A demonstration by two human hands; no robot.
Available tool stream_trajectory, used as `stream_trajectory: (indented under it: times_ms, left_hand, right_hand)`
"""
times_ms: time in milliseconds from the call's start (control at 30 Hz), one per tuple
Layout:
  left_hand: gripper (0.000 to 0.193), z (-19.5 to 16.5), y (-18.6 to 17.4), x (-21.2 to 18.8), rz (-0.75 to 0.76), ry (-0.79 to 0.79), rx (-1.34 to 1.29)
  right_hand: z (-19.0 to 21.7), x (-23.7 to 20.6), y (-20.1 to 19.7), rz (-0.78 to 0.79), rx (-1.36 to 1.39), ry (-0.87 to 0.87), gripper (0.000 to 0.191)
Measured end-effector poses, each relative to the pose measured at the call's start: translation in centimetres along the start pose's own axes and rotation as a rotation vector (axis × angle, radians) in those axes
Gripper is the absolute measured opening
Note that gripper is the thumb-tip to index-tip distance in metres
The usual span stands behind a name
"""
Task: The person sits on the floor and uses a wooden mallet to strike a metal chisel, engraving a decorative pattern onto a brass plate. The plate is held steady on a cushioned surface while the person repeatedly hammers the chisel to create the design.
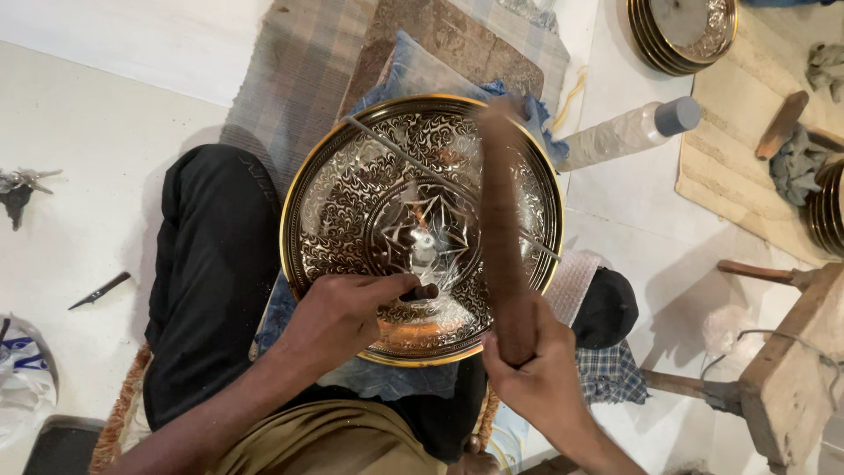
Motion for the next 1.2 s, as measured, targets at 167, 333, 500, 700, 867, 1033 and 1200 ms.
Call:
stream_trajectory:
  times_ms: [167,333,500,700,867,1033,1200]
  left_hand:
    - [0.06,0.1,0.0,0.0,0.002,-0.024,0.034]
    - [0.059,0.1,0.1,-0.1,0.002,-0.05,0.048]
    - [0.059,0.4,0.3,-0.1,0.027,-0.087,0.027]
    - [0.054,-0.2,-1.0,-0.1,-0.122,-0.043,-0.124]
    - [0.05,-1.1,-2.1,1.4,-0.096,0.113,-0.42]
    - [0.053,-0.8,-0.9,3.9,0.345,0.103,-0.251]
    - [0.049,-1.4,-1.3,4.1,0.366,0.285,-0.161]
  right_hand:
    - [0.6,0.4,-0.3,-0.03,-0.077,0.127,0.044]
    - [2.0,1.2,0.4,0.129,-0.279,0.046,0.05]
    - [0.4,0.8,-0.6,0.04,-0.085,0.111,0.039]
    - [-2.0,0.3,2.6,0.036,0.103,0.071,0.048]
    - [-4.9,-2.8,8.8,-0.209,0.512,0.187,0.04]
    - [-7.2,-6.1,12.8,-0.405,0.703,0.247,0.05]
    - [-7.8,-8.3,13.5,-0.507,0.617,0.224,0.047]
Point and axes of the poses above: each hand's wrist, its own x-axis towards the middle knuckle, its own y-axis out of the palm, z = x × y, the point moved 5 cm from there along x, towards the middle knuckle, and after that the axes turned 12 degrees about z, right-handed, at the moved point
